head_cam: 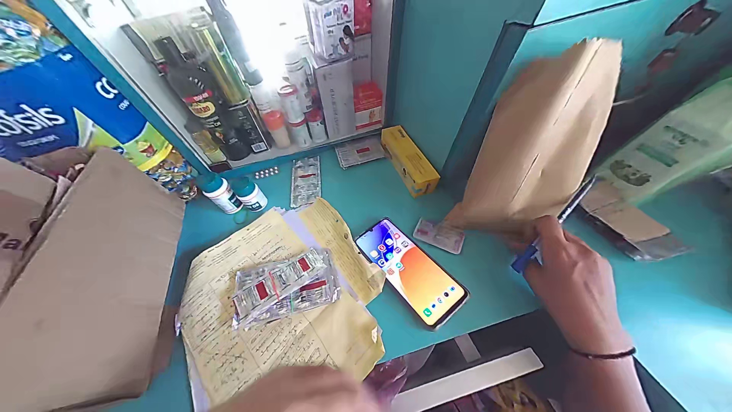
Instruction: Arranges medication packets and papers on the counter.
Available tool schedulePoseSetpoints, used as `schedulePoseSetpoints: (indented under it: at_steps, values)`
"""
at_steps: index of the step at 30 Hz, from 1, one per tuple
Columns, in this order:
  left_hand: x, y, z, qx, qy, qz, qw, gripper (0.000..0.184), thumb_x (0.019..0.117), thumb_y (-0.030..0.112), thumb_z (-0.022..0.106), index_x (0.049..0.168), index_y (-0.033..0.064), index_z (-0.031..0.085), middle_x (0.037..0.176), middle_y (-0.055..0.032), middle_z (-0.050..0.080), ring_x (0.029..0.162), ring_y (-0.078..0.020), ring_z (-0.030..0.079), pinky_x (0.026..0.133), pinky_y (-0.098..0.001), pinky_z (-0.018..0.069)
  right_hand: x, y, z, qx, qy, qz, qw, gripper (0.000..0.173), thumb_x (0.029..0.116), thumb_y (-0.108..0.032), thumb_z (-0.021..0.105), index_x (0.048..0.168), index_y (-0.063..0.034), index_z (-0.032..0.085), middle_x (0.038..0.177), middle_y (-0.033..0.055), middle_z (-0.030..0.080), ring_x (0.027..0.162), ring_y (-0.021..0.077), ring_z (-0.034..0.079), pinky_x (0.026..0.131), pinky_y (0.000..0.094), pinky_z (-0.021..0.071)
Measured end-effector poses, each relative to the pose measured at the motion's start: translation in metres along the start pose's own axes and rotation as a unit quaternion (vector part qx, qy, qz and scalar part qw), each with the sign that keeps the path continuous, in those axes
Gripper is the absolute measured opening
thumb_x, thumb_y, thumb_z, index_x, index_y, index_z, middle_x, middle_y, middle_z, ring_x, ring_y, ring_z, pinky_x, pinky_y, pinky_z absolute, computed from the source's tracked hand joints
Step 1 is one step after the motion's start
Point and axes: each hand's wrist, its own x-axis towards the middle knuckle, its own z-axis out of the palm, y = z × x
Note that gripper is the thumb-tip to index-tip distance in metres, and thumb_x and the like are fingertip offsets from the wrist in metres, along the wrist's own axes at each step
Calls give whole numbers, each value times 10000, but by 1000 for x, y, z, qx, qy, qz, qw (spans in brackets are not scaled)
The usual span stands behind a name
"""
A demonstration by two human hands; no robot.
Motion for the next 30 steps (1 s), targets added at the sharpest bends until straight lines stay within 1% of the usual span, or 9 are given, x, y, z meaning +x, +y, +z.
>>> schedulePoseSetpoints:
  at_steps: [4, 6, 8, 11, 13, 18, 21, 25, 30]
  values:
    - [62, -40, -4, 165, 13, 6, 986, 308, 1042, 353, 527, 1214, 201, 733, 1349, -177, 631, 1211, -302, 638, 929, -400, 558, -12, 8, -11, 15, 13, -35, 999, 292, 929, -144, 678, 1069, 100, 600, 838, 324, 643, 741, 547, 652, 599, 663, 463]
    - [95, -55, -7, 139, -19, -51, 989, 350, 1058, 319, 504, 1343, 218, 681, 1482, -237, 517, 1325, -371, 556, 1008, -482, 510, -14, 12, -10, 11, 15, -46, 999, 311, 938, -181, 664, 1058, 101, 608, 838, 321, 653, 742, 546, 657, 597, 658, 463]
    - [127, -74, -4, 66, -40, -120, 990, 382, 1072, 322, 494, 1432, 266, 610, 1586, -236, 382, 1444, -395, 405, 1104, -528, 414, -14, 14, -8, -5, 32, -66, 997, 318, 951, -214, 639, 999, 99, 613, 806, 304, 651, 712, 524, 660, 565, 630, 461]
    - [171, -104, 11, -44, 57, -115, 991, 332, 1035, 205, 594, 1353, 170, 680, 1451, -160, 584, 1463, -414, 381, 1176, -551, 328, -16, 11, -3, -38, 61, -94, 993, 300, 980, -206, 591, 950, 90, 629, 762, 288, 648, 677, 503, 668, 513, 585, 453]
    - [201, -117, 13, -80, 96, -86, 988, 295, 995, 123, 649, 1281, 113, 725, 1403, -223, 603, 1448, -458, 380, 1174, -563, 309, -17, 9, 0, -56, 75, -114, 989, 251, 995, -141, 556, 931, 87, 641, 761, 284, 646, 673, 488, 672, 488, 558, 451]
    - [248, -126, 12, -108, 68, -78, 989, 343, 921, -51, 667, 1245, 47, 725, 1267, -180, 693, 1252, -325, 602, 1066, -479, 438, -19, 8, -10, -48, 54, -95, 993, 155, 964, -18, 535, 937, 93, 641, 770, 284, 641, 681, 483, 672, 513, 558, 479]
    - [255, -122, 18, -103, 129, -71, 984, 333, 899, -67, 691, 1209, 44, 743, 1204, -212, 704, 1173, -330, 639, 1011, -463, 480, -23, 14, -10, -29, 89, -94, 991, 165, 951, -11, 534, 932, 89, 664, 770, 269, 655, 644, 450, 668, 496, 532, 468]
    - [262, -129, 28, -98, 207, -9, 973, 324, 880, -90, 688, 1184, 7, 745, 1176, -235, 710, 1135, -347, 663, 1000, -460, 500, -23, 20, -18, 37, 156, -59, 985, 190, 982, -40, 571, 941, 109, 682, 873, 276, 710, 753, 383, 708, 646, 473, 543]
    - [263, -142, 39, -96, 252, 24, 963, 322, 870, -94, 689, 1167, 12, 756, 1128, -243, 719, 1064, -343, 690, 942, -459, 529, -28, 31, -21, 66, 298, -60, 950, 152, 986, 10, 542, 972, 161, 554, 940, 286, 660, 956, 257, 694, 853, 301, 552]
